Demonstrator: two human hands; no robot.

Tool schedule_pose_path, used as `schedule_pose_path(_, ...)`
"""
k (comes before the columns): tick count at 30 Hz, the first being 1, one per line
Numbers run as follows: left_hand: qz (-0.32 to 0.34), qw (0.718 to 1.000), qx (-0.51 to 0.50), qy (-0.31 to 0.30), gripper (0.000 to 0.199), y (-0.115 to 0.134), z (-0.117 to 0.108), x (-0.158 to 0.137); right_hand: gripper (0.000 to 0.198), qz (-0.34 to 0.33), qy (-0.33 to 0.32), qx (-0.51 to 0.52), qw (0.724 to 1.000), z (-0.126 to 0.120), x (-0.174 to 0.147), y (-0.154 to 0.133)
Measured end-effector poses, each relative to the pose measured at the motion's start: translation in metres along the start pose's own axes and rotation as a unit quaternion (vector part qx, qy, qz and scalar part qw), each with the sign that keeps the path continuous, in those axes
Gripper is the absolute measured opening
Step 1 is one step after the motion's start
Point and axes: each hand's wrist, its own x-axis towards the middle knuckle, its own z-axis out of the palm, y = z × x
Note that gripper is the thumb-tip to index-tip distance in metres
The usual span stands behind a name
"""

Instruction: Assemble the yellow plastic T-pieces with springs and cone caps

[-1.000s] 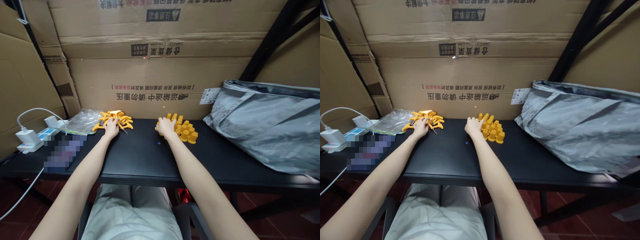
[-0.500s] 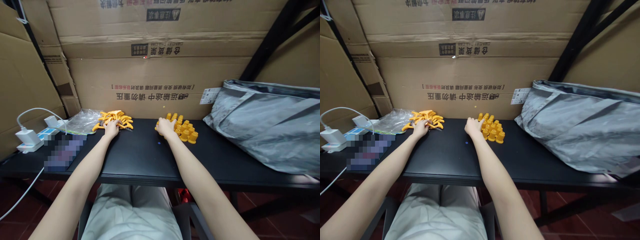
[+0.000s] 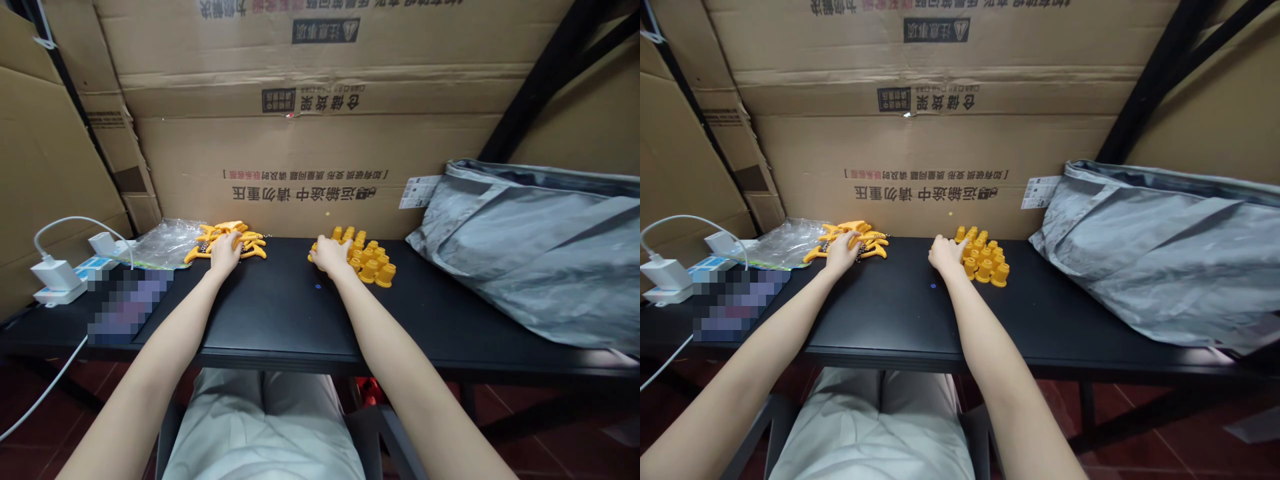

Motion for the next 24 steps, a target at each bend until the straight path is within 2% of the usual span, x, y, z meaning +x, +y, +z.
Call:
schedule_pose_path(10,0.005,0.999,-0.033,-0.019,0.026,0.014,-0.003,-0.006,0.030,-0.010,0.024,0.024,0.999,-0.008,-0.004,-0.005)
schedule_pose_path(16,0.007,0.999,-0.021,-0.038,0.024,0.019,-0.005,-0.009,0.033,-0.025,-0.044,0.022,0.998,-0.007,-0.004,-0.004)
schedule_pose_path(20,0.015,0.999,-0.019,-0.046,0.025,0.019,-0.005,-0.009,0.036,-0.027,-0.054,0.004,0.998,-0.006,-0.003,-0.001)
schedule_pose_path(24,0.009,0.999,-0.014,-0.046,0.027,0.021,-0.006,-0.009,0.028,-0.051,-0.053,-0.006,0.997,-0.009,-0.004,-0.003)
